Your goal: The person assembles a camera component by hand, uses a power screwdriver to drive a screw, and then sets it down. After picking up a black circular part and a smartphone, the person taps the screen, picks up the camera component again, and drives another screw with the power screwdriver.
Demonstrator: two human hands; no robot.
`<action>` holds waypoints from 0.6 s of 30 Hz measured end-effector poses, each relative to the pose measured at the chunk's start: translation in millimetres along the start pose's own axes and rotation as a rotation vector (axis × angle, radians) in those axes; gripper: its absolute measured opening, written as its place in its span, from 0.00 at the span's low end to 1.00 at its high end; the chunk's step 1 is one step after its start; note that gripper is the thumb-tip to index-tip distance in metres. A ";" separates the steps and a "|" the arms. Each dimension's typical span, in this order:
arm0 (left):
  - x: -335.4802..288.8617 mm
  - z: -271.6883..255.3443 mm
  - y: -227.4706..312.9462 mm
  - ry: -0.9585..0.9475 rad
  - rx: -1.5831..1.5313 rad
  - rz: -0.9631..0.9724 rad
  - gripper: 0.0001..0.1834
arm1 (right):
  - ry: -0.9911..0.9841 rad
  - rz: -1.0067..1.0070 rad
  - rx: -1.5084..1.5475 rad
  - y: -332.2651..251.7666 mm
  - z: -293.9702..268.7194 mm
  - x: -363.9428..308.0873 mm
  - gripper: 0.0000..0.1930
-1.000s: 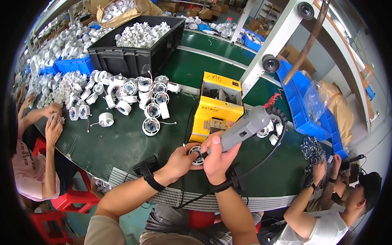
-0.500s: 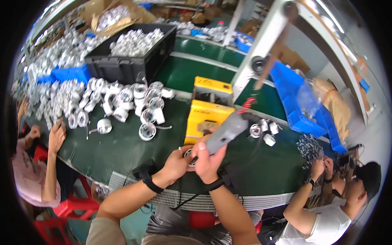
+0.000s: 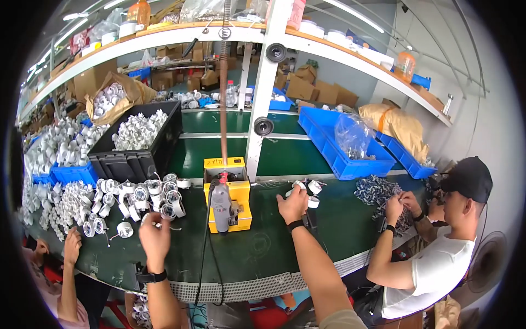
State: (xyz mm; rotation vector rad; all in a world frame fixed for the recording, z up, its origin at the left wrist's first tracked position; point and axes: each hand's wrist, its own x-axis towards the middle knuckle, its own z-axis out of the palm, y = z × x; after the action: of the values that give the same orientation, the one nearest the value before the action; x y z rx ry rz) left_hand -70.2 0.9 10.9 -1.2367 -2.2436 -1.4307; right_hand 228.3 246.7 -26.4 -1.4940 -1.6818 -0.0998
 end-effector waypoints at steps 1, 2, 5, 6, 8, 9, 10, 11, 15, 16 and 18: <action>-4.8 2.7 11.1 -0.158 -0.175 -0.087 0.11 | -0.068 -0.089 -0.111 2.1 -0.8 -2.1 0.21; -5.8 -5.1 23.4 -0.389 -0.178 -0.099 0.10 | -0.073 -0.088 -0.106 4.5 -1.5 -3.3 0.21; -5.4 -2.7 30.3 -1.061 -0.300 -0.042 0.11 | -0.144 -0.154 0.216 -6.7 -19.1 -17.6 0.19; -9.4 -2.7 34.8 -1.180 -0.399 0.037 0.13 | -0.248 -0.136 0.488 -14.4 -30.3 -29.1 0.19; -26.9 18.9 40.8 -1.063 -0.496 0.284 0.23 | -0.462 0.236 0.988 -28.8 -51.6 -61.8 0.19; -37.8 20.7 57.8 -0.883 -0.439 0.388 0.28 | -0.529 0.284 1.099 -42.4 -66.5 -79.2 0.20; -46.8 20.3 76.1 -0.705 -0.378 0.492 0.33 | -0.589 0.335 1.210 -58.6 -83.6 -95.4 0.21; -53.3 25.8 84.8 -0.694 -0.405 0.576 0.36 | -0.601 0.382 1.256 -71.7 -97.5 -108.4 0.22; -61.0 36.0 86.9 -0.617 -0.455 0.749 0.32 | -0.618 0.469 1.440 -94.4 -125.4 -139.1 0.21; -60.2 37.1 85.3 -0.589 -0.475 0.752 0.30 | -0.600 0.542 1.576 -96.4 -129.4 -140.6 0.21; -58.9 32.3 88.4 -0.597 -0.538 0.717 0.28 | -0.658 0.668 1.686 -84.4 -127.2 -144.0 0.19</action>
State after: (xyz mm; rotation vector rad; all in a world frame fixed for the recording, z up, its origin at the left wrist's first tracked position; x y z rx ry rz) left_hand 39.9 11.7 18.9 -2.5773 -1.3637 -1.5018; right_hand 212.3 39.3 1.7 -0.5689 -0.8787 1.8200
